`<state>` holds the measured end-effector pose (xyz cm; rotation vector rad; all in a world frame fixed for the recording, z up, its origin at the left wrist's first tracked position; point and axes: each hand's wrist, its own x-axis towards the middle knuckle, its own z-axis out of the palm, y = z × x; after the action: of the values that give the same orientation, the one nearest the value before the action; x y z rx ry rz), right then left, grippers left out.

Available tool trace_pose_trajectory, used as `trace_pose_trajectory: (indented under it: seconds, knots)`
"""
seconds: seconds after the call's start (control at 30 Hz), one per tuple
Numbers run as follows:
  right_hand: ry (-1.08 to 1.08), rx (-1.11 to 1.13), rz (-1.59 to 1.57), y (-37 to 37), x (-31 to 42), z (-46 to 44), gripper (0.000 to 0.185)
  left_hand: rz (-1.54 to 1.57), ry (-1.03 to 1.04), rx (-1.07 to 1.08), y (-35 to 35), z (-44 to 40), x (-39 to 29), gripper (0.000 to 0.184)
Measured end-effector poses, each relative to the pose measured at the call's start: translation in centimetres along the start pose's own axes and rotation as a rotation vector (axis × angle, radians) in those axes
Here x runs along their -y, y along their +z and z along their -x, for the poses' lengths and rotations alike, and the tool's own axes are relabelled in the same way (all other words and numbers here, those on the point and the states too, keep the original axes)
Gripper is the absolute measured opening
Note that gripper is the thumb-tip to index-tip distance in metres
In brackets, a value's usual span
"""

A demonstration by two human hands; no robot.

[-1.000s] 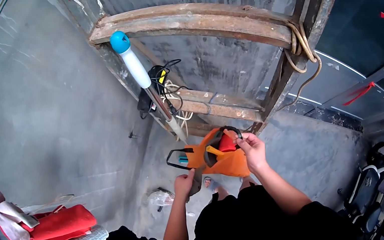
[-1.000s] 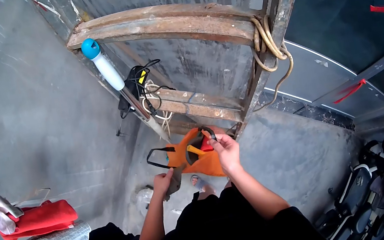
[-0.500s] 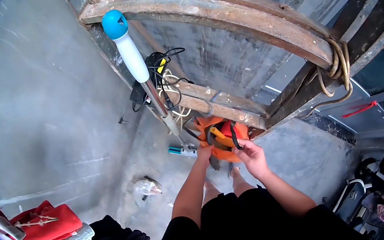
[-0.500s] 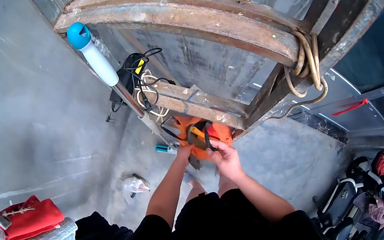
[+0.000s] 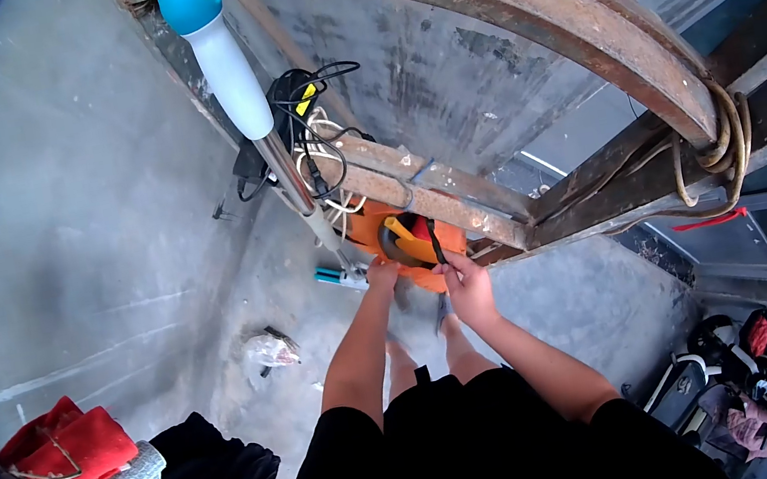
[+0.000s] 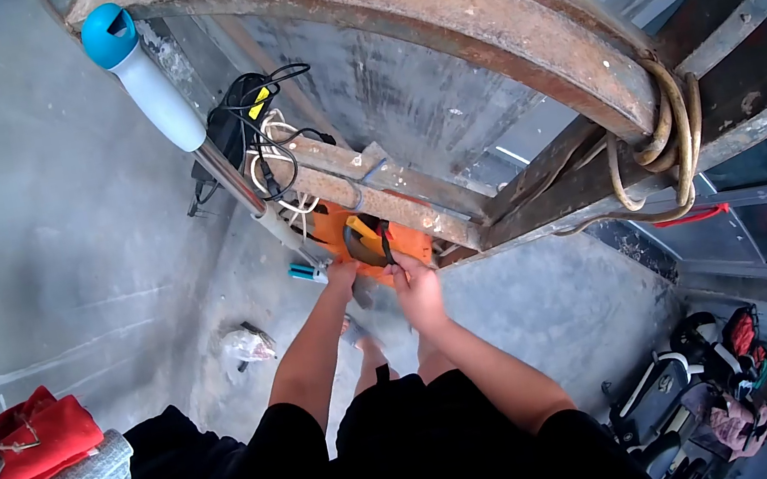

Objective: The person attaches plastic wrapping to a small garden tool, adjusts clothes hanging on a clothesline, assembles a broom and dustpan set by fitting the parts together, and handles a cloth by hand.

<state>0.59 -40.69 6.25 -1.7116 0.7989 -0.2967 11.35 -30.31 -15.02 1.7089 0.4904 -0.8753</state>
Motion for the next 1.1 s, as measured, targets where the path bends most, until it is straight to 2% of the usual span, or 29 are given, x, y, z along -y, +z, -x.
trace_pose_trajectory:
  seconds: [0.07,0.2,0.27,0.3,0.37,0.5,0.57,0.6,0.67,0.77,0.9,0.97,1.07,1.1]
  knots:
    - [-0.064,-0.031,0.024,0.3,0.8,0.4,0.024,0.067,-0.082,0.123,0.0,-0.3,0.2,0.068]
    - [-0.075,0.019,0.074,1.3,-1.5,-0.2,0.026,0.063,-0.107,0.170,0.7,-3.1,3.1,0.059]
    - [-0.118,0.073,0.123,1.7,-3.7,-1.3,0.032,0.030,-0.063,-0.064,0.9,-1.8,1.6,0.054]
    - [-0.116,0.073,0.124,1.4,-4.5,-1.3,0.032,0.030,-0.066,-0.063,0.7,-1.1,1.0,0.054]
    - [-0.180,0.099,0.386,1.2,-5.6,-1.7,0.040,-0.022,0.052,-0.118,-0.1,-0.6,-0.2,0.057]
    - [-0.202,0.195,0.434,0.0,-5.2,-2.0,0.050,0.049,0.011,-0.185,-0.8,-0.4,-1.4,0.055]
    - [-0.186,0.302,0.490,0.4,-6.0,-2.2,0.059,0.309,0.034,-0.143,-1.7,-2.8,0.7,0.048]
    - [-0.184,0.303,0.491,0.2,-6.4,-2.1,0.059,0.310,0.031,-0.142,-1.6,-2.3,0.7,0.048]
    - [-0.150,0.361,0.587,1.0,-7.1,-2.2,0.066,0.283,0.054,0.001,-2.5,-1.6,0.3,0.043]
    - [-0.084,0.444,0.672,1.5,-8.5,-2.5,0.070,0.200,0.054,0.017,-3.0,-1.2,0.3,0.034]
    - [-0.029,0.500,0.779,1.7,-10.2,-3.1,0.072,0.311,0.079,0.028,-2.9,0.3,-1.1,0.038]
    - [0.067,0.555,0.770,1.6,-10.5,-3.0,0.069,0.268,0.179,0.131,-2.8,0.8,-2.0,0.039]
    - [0.079,0.600,0.825,1.7,-11.4,-2.8,0.070,0.230,0.230,-0.001,-2.0,-0.5,-2.0,0.040]
    - [0.076,0.606,0.828,1.8,-11.7,-2.8,0.070,0.274,0.110,-0.085,-2.0,-0.4,-2.6,0.038]
